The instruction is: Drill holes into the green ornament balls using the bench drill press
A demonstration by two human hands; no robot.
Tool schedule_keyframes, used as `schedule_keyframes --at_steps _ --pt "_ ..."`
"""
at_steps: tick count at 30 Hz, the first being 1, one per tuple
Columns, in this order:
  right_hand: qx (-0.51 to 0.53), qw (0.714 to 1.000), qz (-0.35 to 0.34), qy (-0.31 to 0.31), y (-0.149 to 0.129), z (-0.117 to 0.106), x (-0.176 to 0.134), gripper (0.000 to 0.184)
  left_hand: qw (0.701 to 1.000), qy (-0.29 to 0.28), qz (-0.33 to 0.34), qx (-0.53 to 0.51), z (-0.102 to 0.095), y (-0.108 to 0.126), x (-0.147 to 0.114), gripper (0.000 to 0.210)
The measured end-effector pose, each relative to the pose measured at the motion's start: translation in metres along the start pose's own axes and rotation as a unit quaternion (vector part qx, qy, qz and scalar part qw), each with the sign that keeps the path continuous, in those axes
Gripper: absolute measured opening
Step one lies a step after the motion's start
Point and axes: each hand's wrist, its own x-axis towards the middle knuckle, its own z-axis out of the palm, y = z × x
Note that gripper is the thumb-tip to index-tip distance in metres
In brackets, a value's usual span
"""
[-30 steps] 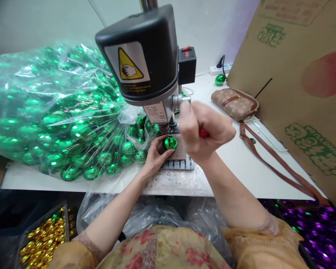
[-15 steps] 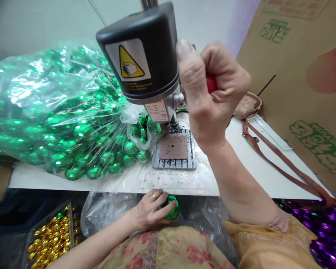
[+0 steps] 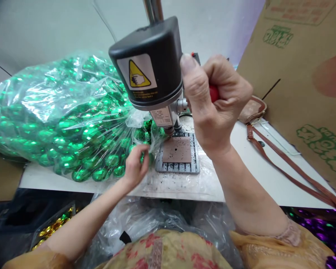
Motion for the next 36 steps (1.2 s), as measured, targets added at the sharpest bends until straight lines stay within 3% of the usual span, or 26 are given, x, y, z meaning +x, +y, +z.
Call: schedule_keyframes --at_steps 2,5,10,12,15,19,21,22,26,28,31,36 --pt "0.001 1.000 0.006 -0.001 0.000 0.000 -0.001 0.045 0.995 0.000 -0.099 0.025 0.013 -0.028 0.033 0.027" --pt "0.012 1.000 -0.011 0.011 0.005 0.001 -0.001 0.047 0.985 -0.049 -0.163 0.026 0.036 -0.057 0.071 0.037" --pt "0.020 1.000 -0.015 0.010 0.010 0.001 0.000 0.049 0.988 -0.085 -0.126 -0.003 0.062 -0.072 0.102 0.041" --pt "0.022 1.000 -0.018 0.011 0.009 0.001 -0.001 0.048 0.989 -0.088 -0.115 -0.025 0.060 -0.072 0.104 0.040" --pt "0.028 0.999 -0.023 0.005 0.006 0.001 -0.001 0.047 0.987 -0.079 -0.132 -0.051 0.040 -0.060 0.097 0.041" --pt "0.020 1.000 -0.006 0.000 0.003 0.001 0.000 0.047 0.975 0.023 -0.179 -0.129 0.007 -0.022 0.070 0.034" --pt "0.012 1.000 -0.011 0.003 0.003 0.002 0.000 0.050 0.948 0.041 -0.206 -0.241 0.000 0.002 0.051 0.041" --pt "0.007 1.000 -0.014 0.005 0.003 0.002 0.000 0.052 0.921 0.022 -0.232 -0.312 0.000 0.014 0.042 0.046" --pt "-0.007 1.000 -0.016 0.017 0.002 0.003 0.000 0.052 0.765 -0.079 -0.362 -0.527 0.017 0.039 0.015 0.051" --pt "-0.017 1.000 -0.007 0.011 0.000 0.003 0.000 0.049 0.731 -0.059 -0.393 -0.554 0.029 0.038 0.010 0.049" --pt "-0.016 1.000 -0.005 -0.003 -0.002 0.003 -0.001 0.046 0.754 0.001 -0.390 -0.529 0.045 0.026 0.010 0.046" --pt "-0.028 1.000 -0.002 -0.003 -0.002 0.002 -0.001 0.047 0.856 -0.005 -0.317 -0.409 0.066 0.006 0.016 0.051"
